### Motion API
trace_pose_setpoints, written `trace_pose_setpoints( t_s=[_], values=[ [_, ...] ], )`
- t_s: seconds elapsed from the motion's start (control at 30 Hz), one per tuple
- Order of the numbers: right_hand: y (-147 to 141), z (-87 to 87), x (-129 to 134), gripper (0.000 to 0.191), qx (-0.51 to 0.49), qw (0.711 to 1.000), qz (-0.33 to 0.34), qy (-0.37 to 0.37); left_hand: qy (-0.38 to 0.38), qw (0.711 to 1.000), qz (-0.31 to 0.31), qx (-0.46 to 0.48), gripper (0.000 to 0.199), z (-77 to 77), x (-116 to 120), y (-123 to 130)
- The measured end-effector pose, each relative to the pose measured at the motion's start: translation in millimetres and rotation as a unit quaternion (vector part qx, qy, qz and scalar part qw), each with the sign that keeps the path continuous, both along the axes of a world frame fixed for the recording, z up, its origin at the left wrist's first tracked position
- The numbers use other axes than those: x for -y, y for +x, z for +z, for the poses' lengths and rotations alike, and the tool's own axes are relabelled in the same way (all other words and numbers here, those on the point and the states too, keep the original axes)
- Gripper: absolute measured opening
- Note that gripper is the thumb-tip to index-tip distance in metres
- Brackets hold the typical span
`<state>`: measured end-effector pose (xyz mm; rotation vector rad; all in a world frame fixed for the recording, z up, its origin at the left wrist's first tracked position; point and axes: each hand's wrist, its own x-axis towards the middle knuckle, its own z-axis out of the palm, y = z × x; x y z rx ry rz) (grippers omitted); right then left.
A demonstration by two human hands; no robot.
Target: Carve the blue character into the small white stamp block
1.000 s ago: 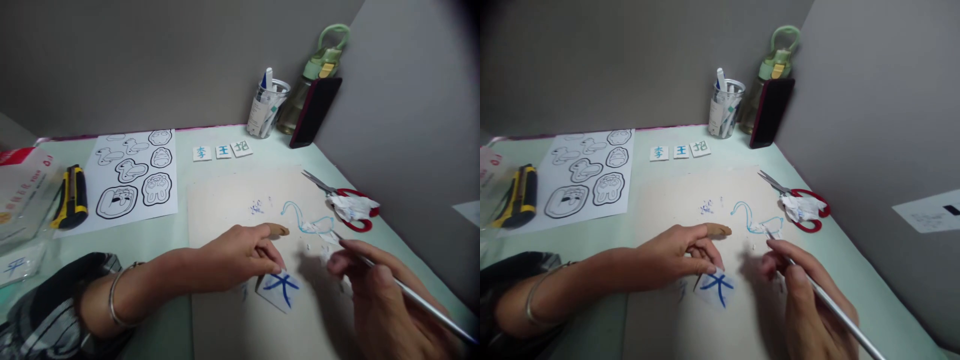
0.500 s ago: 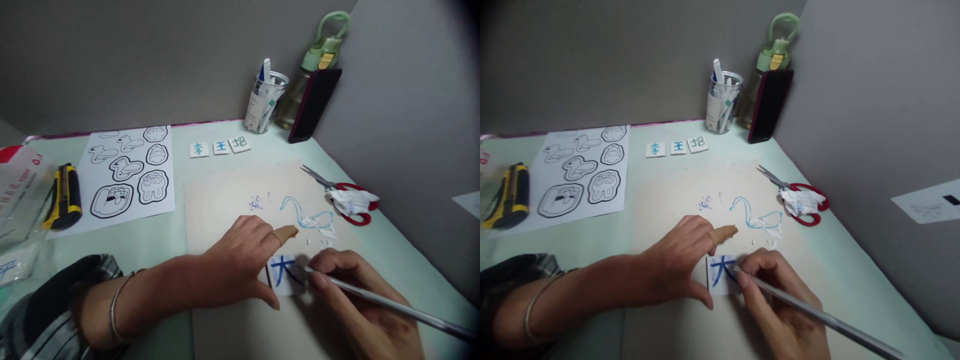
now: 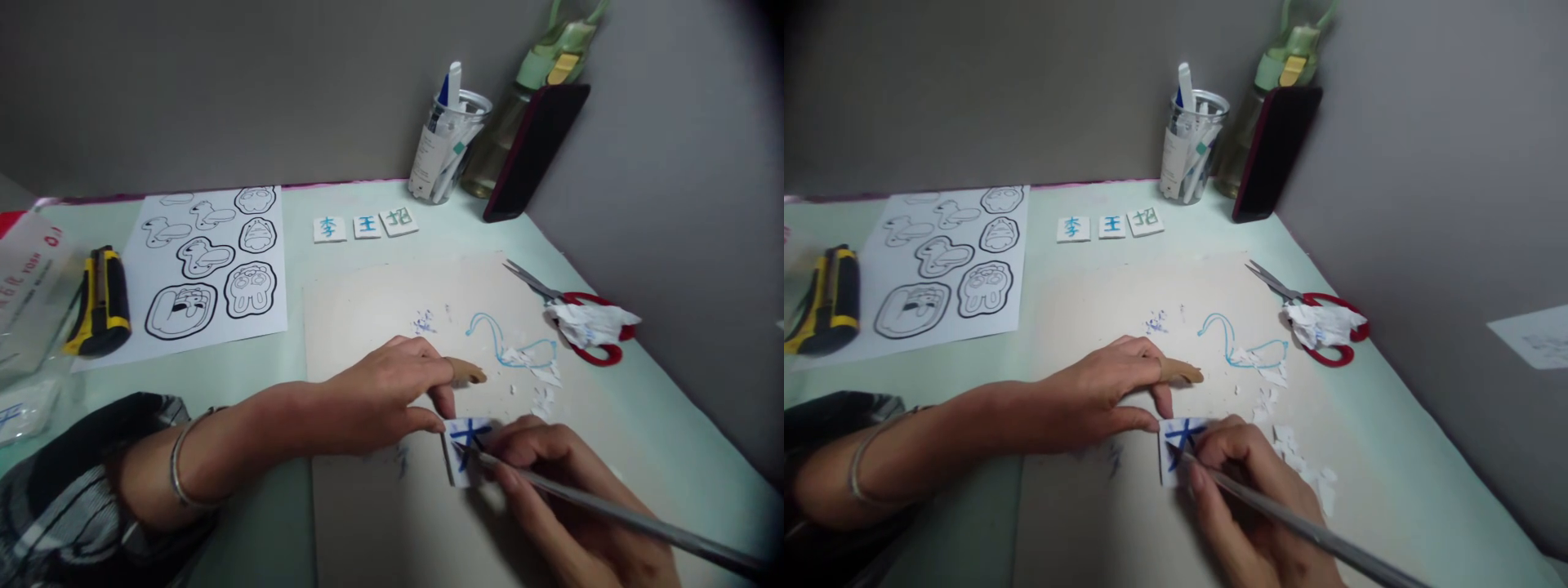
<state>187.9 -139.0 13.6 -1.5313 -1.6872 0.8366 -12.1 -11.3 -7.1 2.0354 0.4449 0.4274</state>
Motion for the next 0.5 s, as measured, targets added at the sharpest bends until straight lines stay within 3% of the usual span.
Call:
trace_pose_setpoints(
  t_s=[0.23, 0.5],
  values=[
    [1.1, -0.2, -0.4, 0.008, 0.026, 0.999, 0.005, 0.019, 0.002, 1.0, -0.015, -0.02, 0.053, 5.5, -2.6, -1.4],
    [-2.3, -1.0, -3.0, 0.013, 0.017, 0.999, 0.008, 0.027, 0.0, 1.0, -0.004, -0.006, 0.052, 1.9, -1.0, -1.8]
  ],
)
